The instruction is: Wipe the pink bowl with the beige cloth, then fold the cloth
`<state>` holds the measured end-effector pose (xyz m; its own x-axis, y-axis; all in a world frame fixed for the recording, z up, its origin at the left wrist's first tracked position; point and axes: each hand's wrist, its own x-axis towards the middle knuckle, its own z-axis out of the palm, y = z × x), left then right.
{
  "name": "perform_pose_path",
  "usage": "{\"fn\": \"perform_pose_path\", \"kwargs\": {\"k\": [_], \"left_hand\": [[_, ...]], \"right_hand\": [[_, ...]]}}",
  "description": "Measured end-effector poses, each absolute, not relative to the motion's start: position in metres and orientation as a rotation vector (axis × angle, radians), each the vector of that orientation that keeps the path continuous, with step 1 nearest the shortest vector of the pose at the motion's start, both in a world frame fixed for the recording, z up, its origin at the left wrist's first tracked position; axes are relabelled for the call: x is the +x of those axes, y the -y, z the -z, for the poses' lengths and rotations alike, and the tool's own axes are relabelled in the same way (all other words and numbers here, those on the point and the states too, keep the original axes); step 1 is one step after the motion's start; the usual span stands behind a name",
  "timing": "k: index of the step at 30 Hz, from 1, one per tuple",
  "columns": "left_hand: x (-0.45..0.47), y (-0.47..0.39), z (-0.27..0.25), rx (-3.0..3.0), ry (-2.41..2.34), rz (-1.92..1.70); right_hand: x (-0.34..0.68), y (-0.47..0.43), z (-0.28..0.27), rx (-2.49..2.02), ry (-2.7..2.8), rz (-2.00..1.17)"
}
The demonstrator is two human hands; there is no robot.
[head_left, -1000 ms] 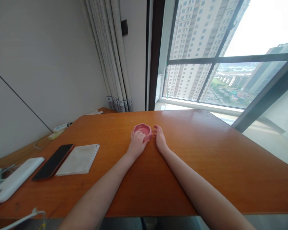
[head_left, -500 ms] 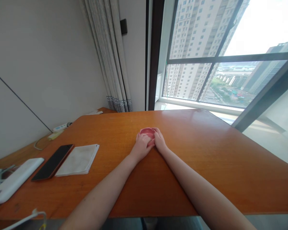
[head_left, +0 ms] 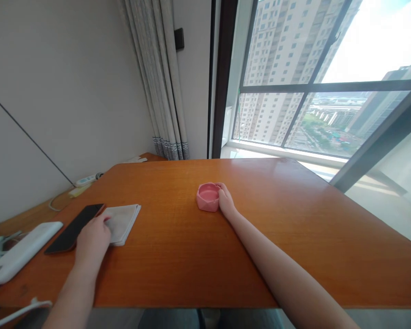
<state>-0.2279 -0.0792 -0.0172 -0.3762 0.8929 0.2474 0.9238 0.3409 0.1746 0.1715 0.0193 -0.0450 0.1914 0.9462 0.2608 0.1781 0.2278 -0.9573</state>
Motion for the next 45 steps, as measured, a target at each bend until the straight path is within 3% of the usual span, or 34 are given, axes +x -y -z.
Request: {"fn": "perform_pose_path", "kwargs": {"k": [8, 16, 21, 25, 28, 30, 33, 35, 40, 45], "left_hand": [[-0.254, 0.091, 0.041, -1.986, 2.294, 0.432], [-0.271, 0.088, 0.021, -1.791, 2.964, 0.601], [-0.229, 0.079, -0.007, -1.954, 3.043, 1.339], [-0.156, 0.062, -0.037, -2.097, 2.677, 1.873], [-0.094, 0.044, -0.060, -2.348, 2.229, 2.408], [-0.056, 0.028, -0.070, -2.421, 2.022, 2.593], [-0.012, 0.004, -0.070, -2.530, 1.900, 2.731], [0.009, -0.010, -0.062, -2.570, 1.925, 2.651], [0.036, -0.024, -0.039, -2.693, 1.823, 2.266], [0.043, -0.024, -0.031, -2.632, 1.682, 2.448]], "right_hand": [[0.172, -0.019, 0.043, -1.207, 1.239, -0.828], [0.174, -0.019, 0.042, -1.241, 1.319, -0.794], [0.179, -0.009, 0.026, -1.173, 1.385, -0.350], [0.181, 0.008, 0.005, -1.021, 1.488, -0.228], [0.179, 0.013, -0.005, -0.953, 1.482, -0.471], [0.177, 0.012, -0.011, -0.878, 1.335, -0.861], [0.180, 0.007, -0.022, -0.623, 1.021, -1.570], [0.187, 0.004, -0.029, -0.476, 0.835, -1.807], [0.205, -0.004, -0.030, -0.578, 0.441, -1.805], [0.205, -0.005, -0.028, -0.622, 0.352, -1.877]]}}
